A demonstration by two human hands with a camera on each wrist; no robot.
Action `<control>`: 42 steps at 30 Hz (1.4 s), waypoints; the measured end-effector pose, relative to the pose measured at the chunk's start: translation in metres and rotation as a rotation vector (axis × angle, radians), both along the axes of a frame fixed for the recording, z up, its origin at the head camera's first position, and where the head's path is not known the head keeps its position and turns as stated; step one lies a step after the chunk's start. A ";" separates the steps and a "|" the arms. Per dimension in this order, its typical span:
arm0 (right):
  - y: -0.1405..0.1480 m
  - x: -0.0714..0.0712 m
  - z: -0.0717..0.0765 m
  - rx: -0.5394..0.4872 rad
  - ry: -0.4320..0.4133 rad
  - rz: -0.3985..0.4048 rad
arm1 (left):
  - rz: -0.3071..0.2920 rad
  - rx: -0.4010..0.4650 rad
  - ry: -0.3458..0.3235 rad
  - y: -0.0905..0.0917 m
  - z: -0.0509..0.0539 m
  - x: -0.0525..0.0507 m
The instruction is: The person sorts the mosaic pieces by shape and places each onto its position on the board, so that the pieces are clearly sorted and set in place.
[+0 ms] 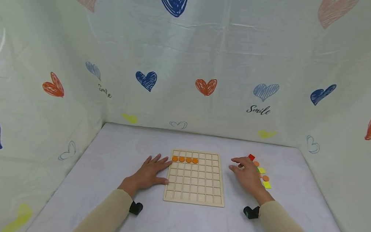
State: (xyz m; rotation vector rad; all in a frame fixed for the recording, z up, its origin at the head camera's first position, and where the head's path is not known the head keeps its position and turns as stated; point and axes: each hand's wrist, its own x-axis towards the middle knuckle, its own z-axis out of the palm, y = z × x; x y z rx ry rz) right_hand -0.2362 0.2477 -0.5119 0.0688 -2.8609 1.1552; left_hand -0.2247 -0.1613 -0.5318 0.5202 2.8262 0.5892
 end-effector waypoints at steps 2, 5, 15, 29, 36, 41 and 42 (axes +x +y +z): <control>0.009 0.002 0.001 0.011 -0.003 -0.021 | 0.002 0.000 0.001 0.000 0.000 0.000; 0.024 0.005 0.003 0.027 0.009 -0.041 | 0.005 -0.007 -0.001 0.000 0.001 0.000; 0.073 0.018 0.007 0.060 0.024 -0.077 | 0.003 -0.012 -0.004 0.000 0.000 0.000; 0.109 0.024 -0.009 0.113 -0.129 -0.210 | 0.010 -0.014 -0.005 0.002 0.004 0.003; 0.116 0.023 -0.018 0.134 -0.116 -0.173 | 0.011 -0.014 -0.007 0.002 0.002 0.002; 0.116 0.021 -0.020 0.143 -0.116 -0.176 | 0.007 -0.004 -0.008 0.001 0.002 0.002; 0.116 0.020 -0.020 0.144 -0.118 -0.180 | 0.005 -0.003 -0.008 0.001 0.002 0.002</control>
